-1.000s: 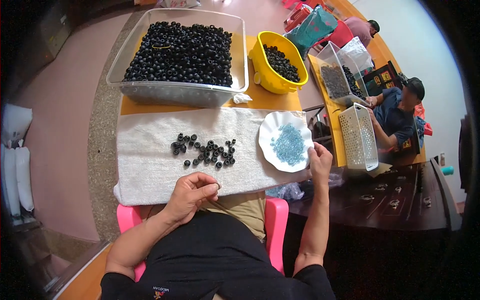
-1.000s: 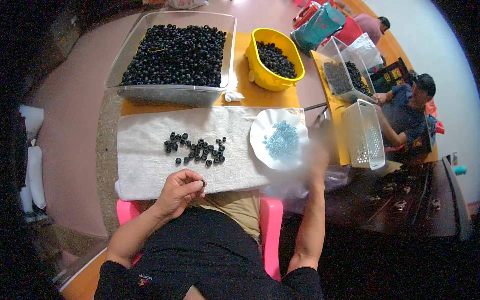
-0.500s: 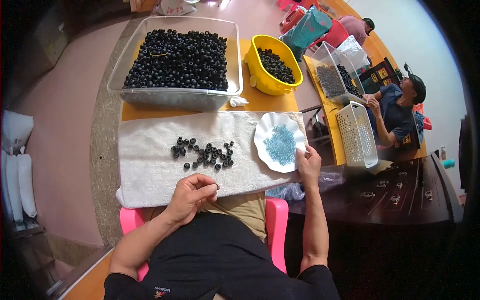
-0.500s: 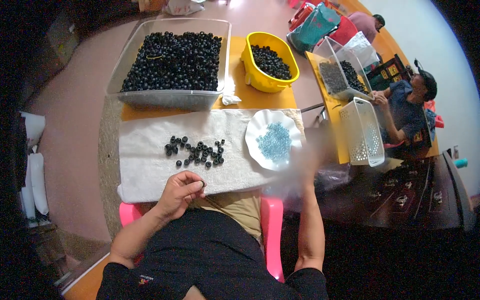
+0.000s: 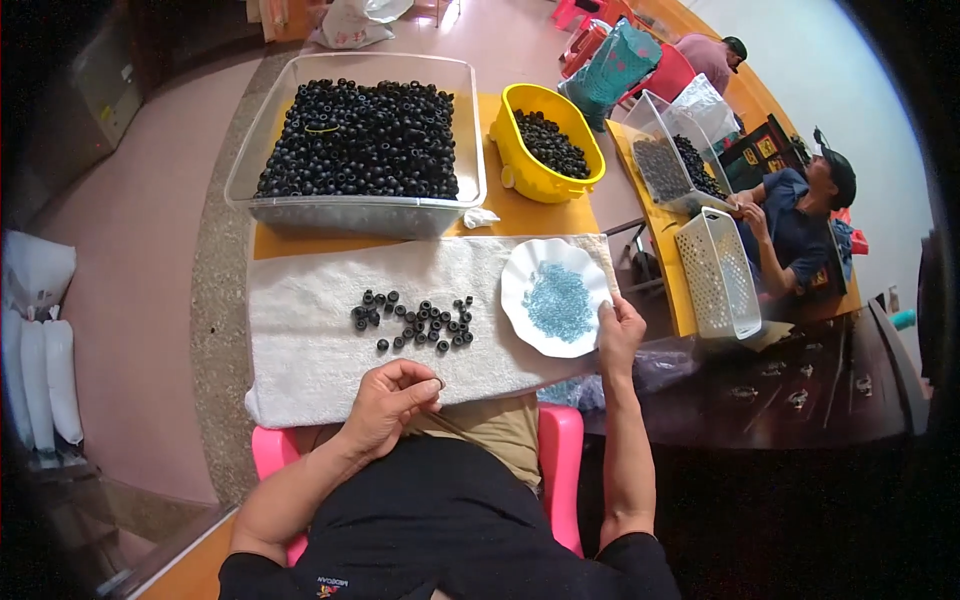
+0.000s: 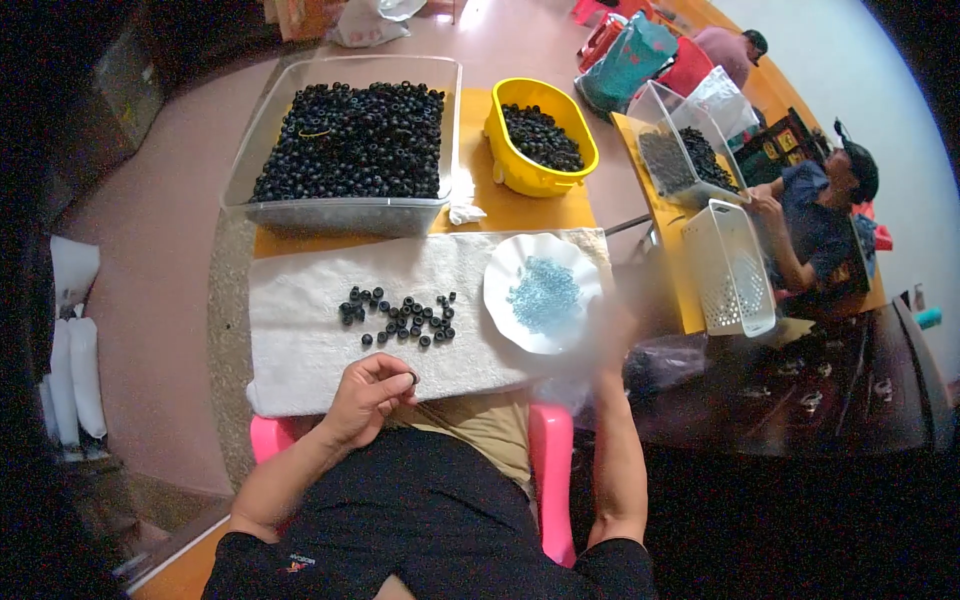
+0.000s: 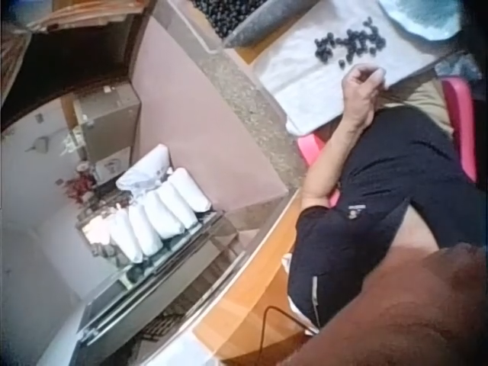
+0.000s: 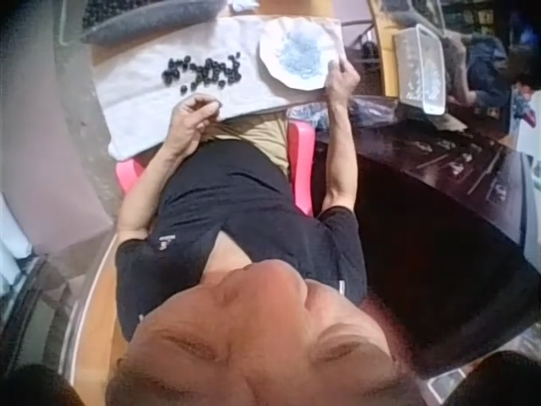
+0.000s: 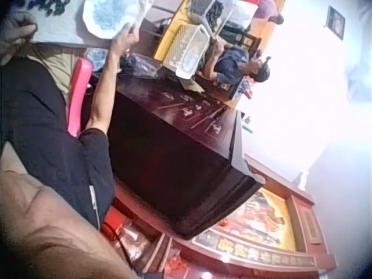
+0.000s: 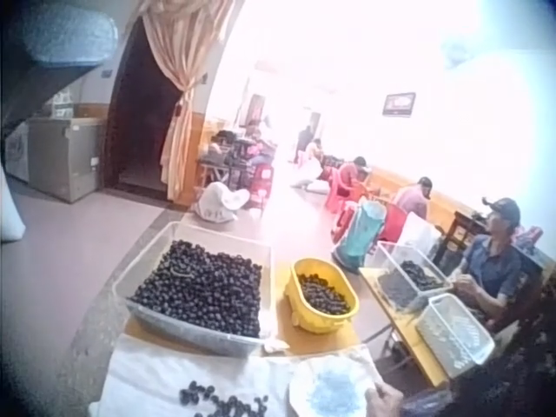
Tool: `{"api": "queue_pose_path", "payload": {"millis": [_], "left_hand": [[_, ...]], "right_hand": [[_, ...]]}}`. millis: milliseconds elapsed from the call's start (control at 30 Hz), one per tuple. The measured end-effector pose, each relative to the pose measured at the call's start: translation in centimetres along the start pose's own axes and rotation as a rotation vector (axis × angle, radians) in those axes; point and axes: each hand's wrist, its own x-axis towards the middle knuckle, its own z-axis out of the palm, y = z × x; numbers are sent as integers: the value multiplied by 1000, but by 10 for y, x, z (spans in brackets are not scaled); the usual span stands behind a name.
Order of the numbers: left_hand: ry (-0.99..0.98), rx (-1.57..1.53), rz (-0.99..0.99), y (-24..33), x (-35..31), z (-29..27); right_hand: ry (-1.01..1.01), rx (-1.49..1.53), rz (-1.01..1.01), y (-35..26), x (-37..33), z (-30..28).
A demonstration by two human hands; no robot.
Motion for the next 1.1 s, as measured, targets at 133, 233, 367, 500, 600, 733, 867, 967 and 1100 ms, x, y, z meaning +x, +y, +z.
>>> {"api": "queue_pose_path", "payload": {"millis": [133,233,367,500,600,733,867,967,1100], "left_hand": [[-10,-9,-10,0,2,0],[-6,33,7,-2,1,-2],[-18,27,-6,0,1,-1],[-23,32,-2,-2,2,-2],[-19,44,7,-4,1,-3],[-12,53,-7,-2,0,-2],[-13,56,-6,-2,1,-4],[-18,52,-12,-3,1,-1],[-16,33,-12,-4,2,-4]], "right_hand": [[6,-8,53,1,0,-2],[20,46,43,-8,0,-1],[19,194,67,-5,-2,-7],[43,113,38,-4,-3,-8],[6,97,42,10,-2,-6],[26,192,57,4,-3,-10],[5,181,8,16,2,-8],[4,172,5,23,1,-13],[0,258,40,5,3,-14]]}}
